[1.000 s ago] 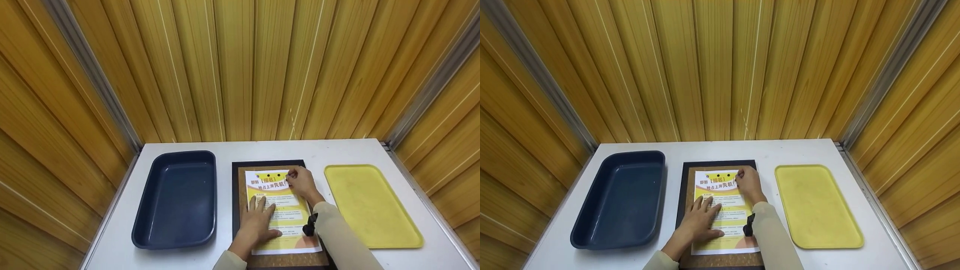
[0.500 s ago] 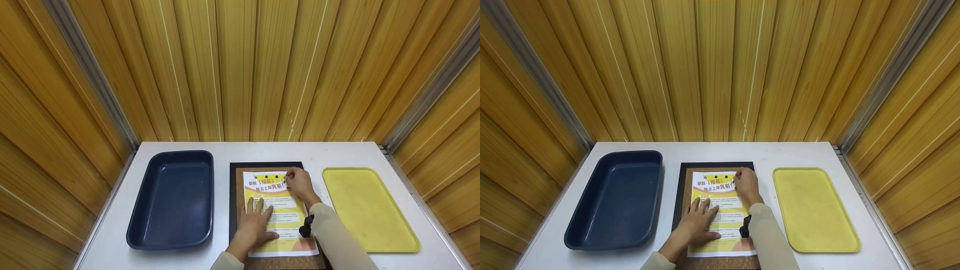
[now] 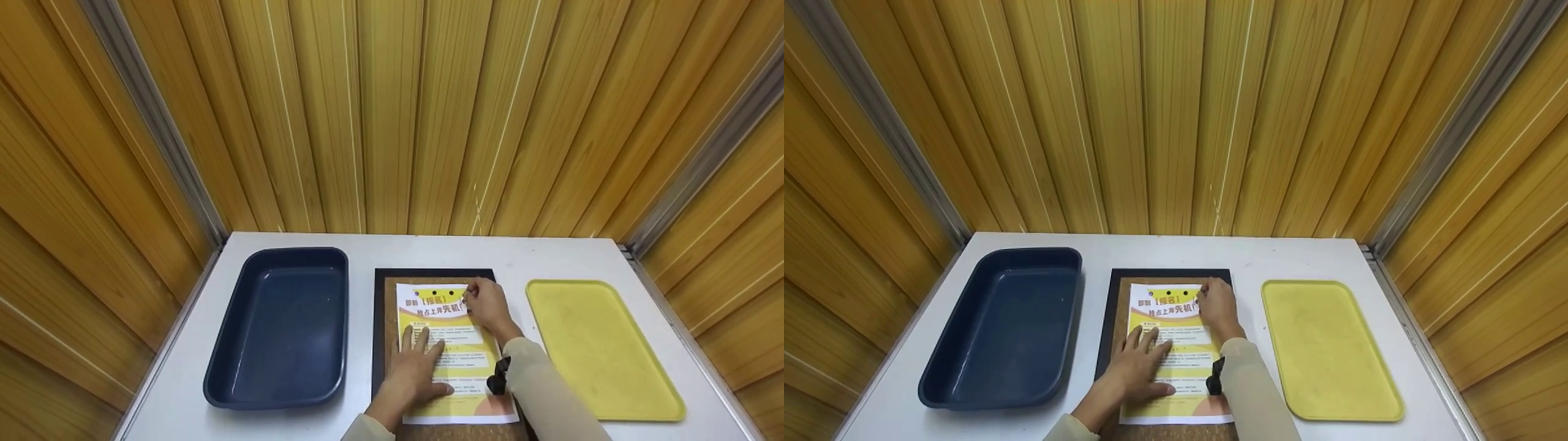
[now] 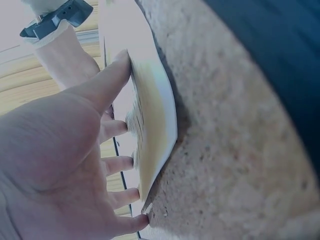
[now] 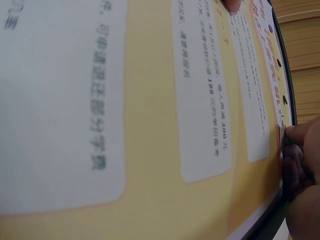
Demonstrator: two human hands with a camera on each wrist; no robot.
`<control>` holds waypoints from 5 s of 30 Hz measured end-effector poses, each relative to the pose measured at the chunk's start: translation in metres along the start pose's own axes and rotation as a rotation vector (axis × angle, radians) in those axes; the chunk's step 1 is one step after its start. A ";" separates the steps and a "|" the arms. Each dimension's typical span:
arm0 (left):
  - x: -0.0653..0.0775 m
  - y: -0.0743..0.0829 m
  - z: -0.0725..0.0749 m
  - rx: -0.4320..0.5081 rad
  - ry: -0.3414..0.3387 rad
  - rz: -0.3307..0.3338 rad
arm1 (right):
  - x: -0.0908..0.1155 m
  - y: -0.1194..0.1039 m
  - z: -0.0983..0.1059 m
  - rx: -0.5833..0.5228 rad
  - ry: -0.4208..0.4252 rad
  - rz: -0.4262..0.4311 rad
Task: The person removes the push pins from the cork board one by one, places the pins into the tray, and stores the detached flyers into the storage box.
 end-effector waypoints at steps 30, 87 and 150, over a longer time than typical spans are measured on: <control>0.000 0.000 -0.002 0.022 -0.009 0.004 | -0.001 0.001 -0.004 -0.003 -0.021 -0.026; -0.004 -0.002 0.000 0.021 -0.007 0.011 | -0.008 -0.006 0.000 0.090 -0.104 0.018; -0.002 0.001 -0.002 0.007 -0.015 0.006 | 0.015 0.091 0.150 0.088 -0.072 0.050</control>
Point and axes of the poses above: each hand's wrist, its own x-axis away from the middle knuckle, its own z-axis out of the back of the hand, y = z × x, the point moved 1 cm from there along -x, towards the middle knuckle, and after that the axes turned 8 degrees about y, right-handed, at the moved point
